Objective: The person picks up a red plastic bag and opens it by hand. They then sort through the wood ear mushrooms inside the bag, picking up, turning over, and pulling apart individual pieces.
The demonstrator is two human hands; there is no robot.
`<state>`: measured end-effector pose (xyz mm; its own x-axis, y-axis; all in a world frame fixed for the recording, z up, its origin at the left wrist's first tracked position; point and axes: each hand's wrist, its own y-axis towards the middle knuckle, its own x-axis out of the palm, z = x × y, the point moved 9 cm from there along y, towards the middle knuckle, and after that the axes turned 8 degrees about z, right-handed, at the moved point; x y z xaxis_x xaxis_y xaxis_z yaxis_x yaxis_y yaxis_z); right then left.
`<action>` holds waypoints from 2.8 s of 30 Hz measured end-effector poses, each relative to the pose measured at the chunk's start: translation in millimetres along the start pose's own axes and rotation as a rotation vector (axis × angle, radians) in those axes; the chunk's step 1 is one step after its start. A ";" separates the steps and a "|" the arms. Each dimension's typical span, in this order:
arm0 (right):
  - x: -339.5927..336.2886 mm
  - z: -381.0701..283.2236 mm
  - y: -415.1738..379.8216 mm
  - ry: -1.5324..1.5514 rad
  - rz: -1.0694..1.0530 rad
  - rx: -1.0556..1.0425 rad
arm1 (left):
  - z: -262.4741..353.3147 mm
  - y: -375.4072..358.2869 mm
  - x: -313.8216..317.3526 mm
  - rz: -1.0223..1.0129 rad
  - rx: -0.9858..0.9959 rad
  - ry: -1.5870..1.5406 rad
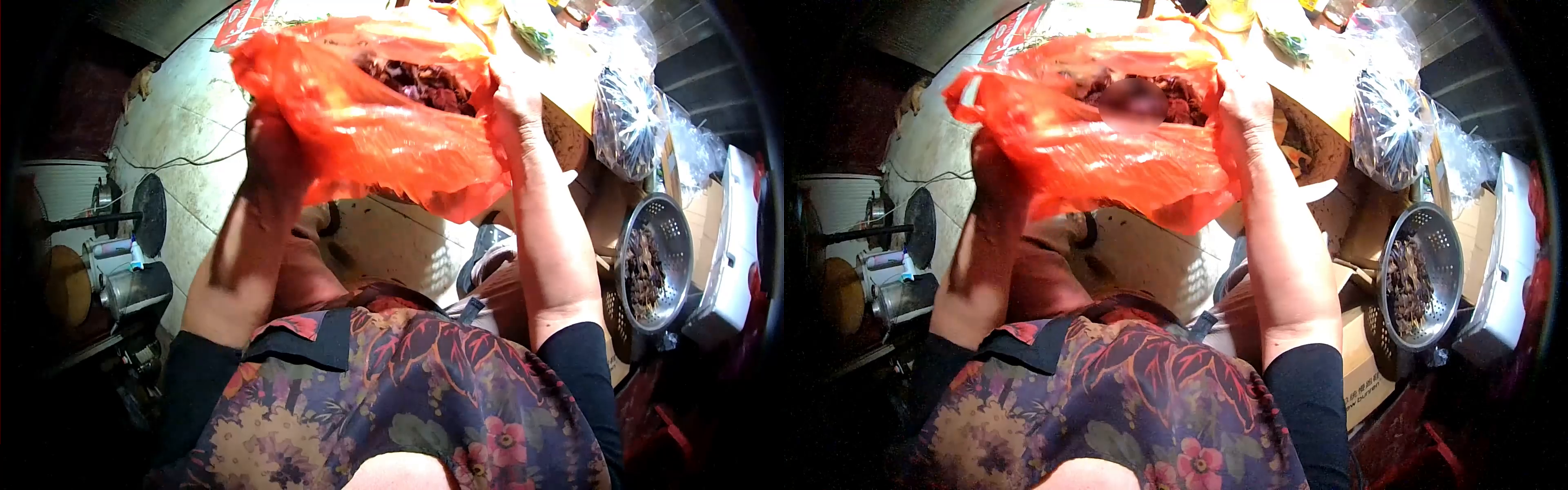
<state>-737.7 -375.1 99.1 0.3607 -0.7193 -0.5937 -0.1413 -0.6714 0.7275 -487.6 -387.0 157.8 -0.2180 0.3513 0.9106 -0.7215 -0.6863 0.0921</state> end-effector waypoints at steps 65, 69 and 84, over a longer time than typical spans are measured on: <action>1.9 -91.4 -83.0 0.064 -0.723 0.055 | 24.4 50.8 -159.9 0.604 -0.215 2.353; -13.7 -96.2 -114.7 0.113 -0.833 0.091 | 22.8 50.2 -137.1 0.658 -0.070 2.385; -23.5 -79.6 -107.4 0.087 -0.620 0.127 | -53.7 36.4 -105.8 -0.030 -0.084 2.634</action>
<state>-657.6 -271.9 62.3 0.4830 -0.1767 -0.8576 0.0115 -0.9781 0.2080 -526.1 -414.9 43.1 -0.0806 0.0464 -0.9957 -0.7322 -0.6805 0.0276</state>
